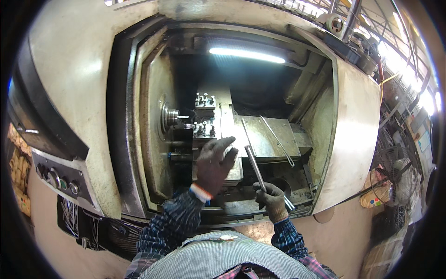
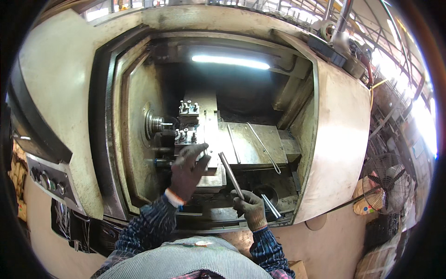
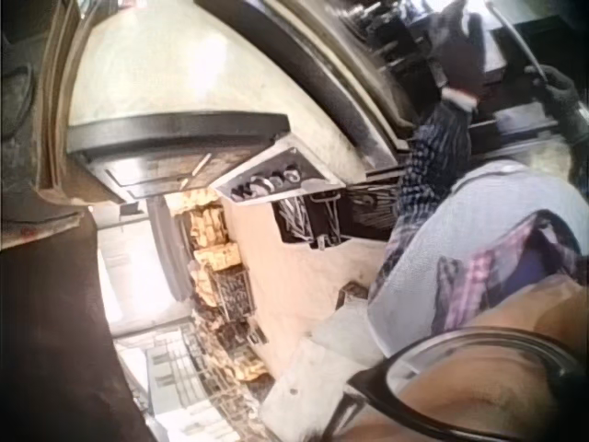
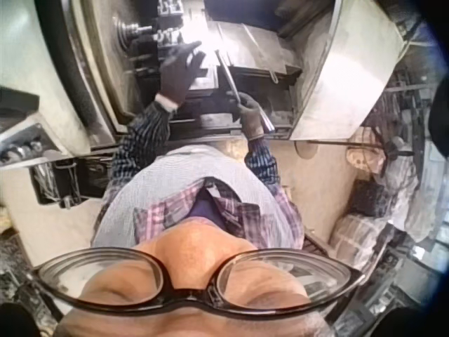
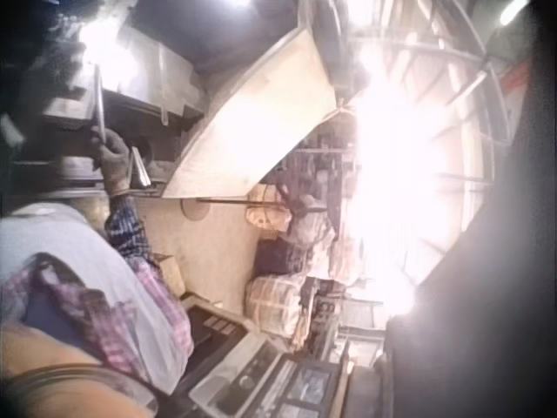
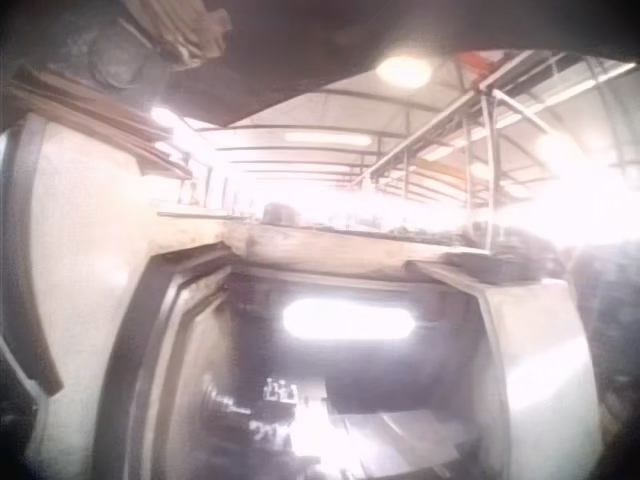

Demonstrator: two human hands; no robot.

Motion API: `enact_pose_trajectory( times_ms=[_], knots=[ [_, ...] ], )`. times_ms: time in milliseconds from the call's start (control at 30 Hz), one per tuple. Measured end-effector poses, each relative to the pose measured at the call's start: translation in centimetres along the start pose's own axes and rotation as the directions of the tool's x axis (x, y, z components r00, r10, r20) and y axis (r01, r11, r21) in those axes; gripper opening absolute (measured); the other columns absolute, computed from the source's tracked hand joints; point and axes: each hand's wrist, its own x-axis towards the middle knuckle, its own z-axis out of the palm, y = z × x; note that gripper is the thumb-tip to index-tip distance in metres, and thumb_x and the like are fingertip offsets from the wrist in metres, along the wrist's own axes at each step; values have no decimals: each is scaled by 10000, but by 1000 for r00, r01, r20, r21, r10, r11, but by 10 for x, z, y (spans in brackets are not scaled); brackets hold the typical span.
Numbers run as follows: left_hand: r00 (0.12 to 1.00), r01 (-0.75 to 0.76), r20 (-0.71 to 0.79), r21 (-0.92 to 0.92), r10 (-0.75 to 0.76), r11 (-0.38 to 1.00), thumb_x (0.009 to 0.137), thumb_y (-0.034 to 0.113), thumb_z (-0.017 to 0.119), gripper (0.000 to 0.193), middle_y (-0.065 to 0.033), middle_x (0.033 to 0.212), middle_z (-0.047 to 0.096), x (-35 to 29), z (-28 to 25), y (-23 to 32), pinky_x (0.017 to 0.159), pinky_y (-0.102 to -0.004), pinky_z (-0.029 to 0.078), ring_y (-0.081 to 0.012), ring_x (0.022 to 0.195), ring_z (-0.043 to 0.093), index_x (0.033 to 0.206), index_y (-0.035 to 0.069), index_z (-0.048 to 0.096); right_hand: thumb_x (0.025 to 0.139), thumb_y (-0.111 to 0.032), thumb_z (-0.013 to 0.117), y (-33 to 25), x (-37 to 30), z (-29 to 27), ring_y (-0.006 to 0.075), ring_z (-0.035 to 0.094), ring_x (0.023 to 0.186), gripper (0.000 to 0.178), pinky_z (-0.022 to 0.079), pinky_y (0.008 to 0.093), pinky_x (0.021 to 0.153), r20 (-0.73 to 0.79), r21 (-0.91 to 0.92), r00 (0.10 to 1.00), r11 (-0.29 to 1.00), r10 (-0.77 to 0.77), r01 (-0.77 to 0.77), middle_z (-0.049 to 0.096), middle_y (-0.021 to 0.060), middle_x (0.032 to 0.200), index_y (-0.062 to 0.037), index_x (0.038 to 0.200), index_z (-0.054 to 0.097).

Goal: The person repeatedly picks up metal rods from a bin, inserts them into a lathe chuck, and removes them after a brief operation. The person then places the processed rods into a collection bin. This cycle is repeated multiple times throughout the clip.

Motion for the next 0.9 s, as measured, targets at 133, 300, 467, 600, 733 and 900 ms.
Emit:
enact_pose_trajectory(
  times_ms=[133, 300, 467, 600, 733, 900],
  knots=[
    [997, 55, -57, 197, -44, 979, 957, 328, 738, 294, -102, 1135, 758, 58, 50, -68, 1005, -456, 509, -314, 1108, 690, 1198, 160, 757, 945, -112, 759, -4, -22, -22, 81, 619, 661, 298, 511, 233, 590, 14, 46, 1000, 999, 12, -12, 697, 10, 811, -1, 1222, 744],
    [901, -1, 289, 749, -324, 663, 960, 386, 621, 329, -116, 1229, 708, 130, 60, -166, 1189, -588, 301, -339, 1260, 574, 1151, 166, 775, 899, -162, 835, 0, -47, -48, 83, 631, 680, 386, 522, 236, 606, -1, 148, 1000, 989, -2, 2, 718, 20, 841, 25, 1225, 746],
    [765, -93, 208, 972, -610, 214, 996, 367, 523, 486, -192, 1632, 428, 84, -11, -332, 1255, -698, 3, -507, 1578, 154, 1382, 117, 679, 879, -185, 844, 0, -64, -64, 105, 648, 651, 401, 546, 256, 563, -33, 198, 999, 980, 35, -28, 720, 39, 812, 42, 1192, 738],
    [535, -390, 309, 916, -786, 95, 959, 348, 596, 437, -171, 1520, 515, 110, 25, -356, 1137, -716, 269, -489, 1459, 352, 1317, 138, 731, 887, -176, 820, 4, -71, -74, 109, 638, 598, 370, 547, 248, 526, -114, 193, 986, 977, 118, -94, 700, 44, 755, 51, 1164, 729],
    [237, -456, 629, 745, -741, 487, 906, 287, 648, 339, -143, 1184, 774, 148, 60, -345, 915, -510, 592, -320, 1100, 744, 1150, 106, 796, 912, -146, 796, 24, -65, -82, 82, 638, 642, 355, 489, 210, 512, -124, 190, 975, 969, 184, -159, 705, 24, 785, 22, 1219, 736],
    [289, -369, 808, 589, -514, 719, 926, 229, 554, 331, -161, 1190, 755, 152, 151, -235, 920, -504, 566, -362, 1099, 725, 1151, 111, 766, 903, -147, 803, 32, -32, -72, 78, 621, 604, 268, 465, 212, 487, -194, 81, 938, 958, 286, -276, 692, 13, 760, -7, 1129, 777]
  ],
)
